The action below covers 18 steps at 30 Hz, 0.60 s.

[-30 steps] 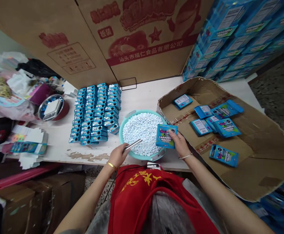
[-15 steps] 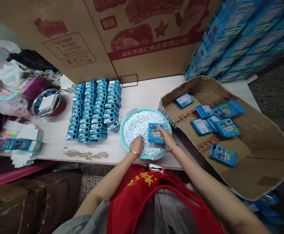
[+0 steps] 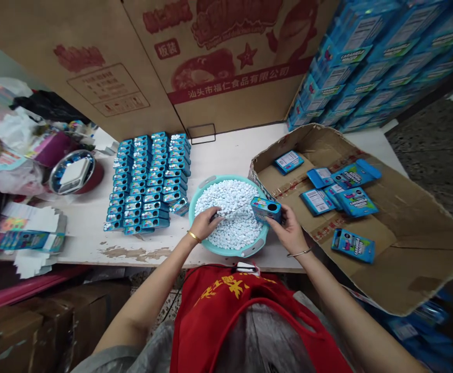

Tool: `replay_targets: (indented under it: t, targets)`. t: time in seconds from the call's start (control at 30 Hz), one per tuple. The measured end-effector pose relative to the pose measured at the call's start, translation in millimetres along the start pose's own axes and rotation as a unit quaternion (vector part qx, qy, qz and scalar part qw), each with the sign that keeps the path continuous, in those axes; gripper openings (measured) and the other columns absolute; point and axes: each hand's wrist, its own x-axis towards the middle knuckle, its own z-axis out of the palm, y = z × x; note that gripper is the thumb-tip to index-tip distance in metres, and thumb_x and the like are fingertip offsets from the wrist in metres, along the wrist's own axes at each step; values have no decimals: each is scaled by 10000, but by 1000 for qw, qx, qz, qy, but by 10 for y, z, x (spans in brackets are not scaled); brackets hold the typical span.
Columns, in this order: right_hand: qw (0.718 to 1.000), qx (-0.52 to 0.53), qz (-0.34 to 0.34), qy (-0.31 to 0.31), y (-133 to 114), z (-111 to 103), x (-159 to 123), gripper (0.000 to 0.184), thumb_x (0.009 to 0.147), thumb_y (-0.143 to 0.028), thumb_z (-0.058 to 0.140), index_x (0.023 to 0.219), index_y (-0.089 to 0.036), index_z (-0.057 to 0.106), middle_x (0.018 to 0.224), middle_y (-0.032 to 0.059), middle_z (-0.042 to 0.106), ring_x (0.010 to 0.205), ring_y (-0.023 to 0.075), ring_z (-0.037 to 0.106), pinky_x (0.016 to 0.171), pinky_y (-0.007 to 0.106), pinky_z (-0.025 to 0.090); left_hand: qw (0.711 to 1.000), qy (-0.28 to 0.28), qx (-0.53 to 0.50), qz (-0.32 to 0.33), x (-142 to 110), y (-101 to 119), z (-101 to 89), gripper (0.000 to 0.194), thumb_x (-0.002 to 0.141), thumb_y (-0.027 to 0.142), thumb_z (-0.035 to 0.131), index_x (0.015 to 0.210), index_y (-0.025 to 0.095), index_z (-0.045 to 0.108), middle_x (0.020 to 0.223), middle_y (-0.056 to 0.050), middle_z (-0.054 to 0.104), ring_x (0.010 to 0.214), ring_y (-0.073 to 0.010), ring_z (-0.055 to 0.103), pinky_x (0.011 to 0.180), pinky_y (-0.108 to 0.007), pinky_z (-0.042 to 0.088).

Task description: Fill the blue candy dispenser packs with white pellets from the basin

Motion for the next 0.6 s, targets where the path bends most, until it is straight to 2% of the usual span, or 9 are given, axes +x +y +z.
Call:
replay_targets:
  t: [0.13, 0.3, 0.47, 0.6]
  targets:
    - [990, -124, -71, -8, 7, 59, 10, 427, 805, -373, 612, 1188, -215, 510, 1150, 100, 610, 1061, 247, 576, 959, 439, 446, 998, -17, 0, 65, -78, 198, -407, 320, 897, 358, 516, 1155, 182, 587, 1044, -70, 664, 920, -173, 608, 860, -289, 461]
    - [976, -169, -130, -40, -80, 202, 41, 351, 833, -272, 526, 1179, -216, 531, 1118, 103, 621, 1047, 253, 586, 934, 427, 467, 986, -94, 91, 106, -24, 563, -783, 293, 903, 335, 498, 1146, 193, 581, 1100, -73, 654, 989, -195, 607, 875, -304, 451]
    - [970, -178, -153, -59, -94, 332, 5, 356, 835, -221, 505, 1190, -228, 531, 1158, 100, 610, 1103, 257, 563, 969, 447, 456, 955, -157, 244, 67, 76, 1010, -892, 258, 885, 299, 512, 1111, 193, 578, 1036, -81, 651, 955, -239, 610, 851, -345, 448]
    - [970, -176, -157, -63, -54, 390, -36, 362, 840, -211, 499, 1200, -244, 523, 1166, 94, 606, 1114, 255, 559, 986, 459, 451, 944, -156, 285, 51, 63, 1327, -863, 196, 877, 177, 463, 1030, 169, 587, 902, -99, 646, 884, -249, 619, 813, -366, 448]
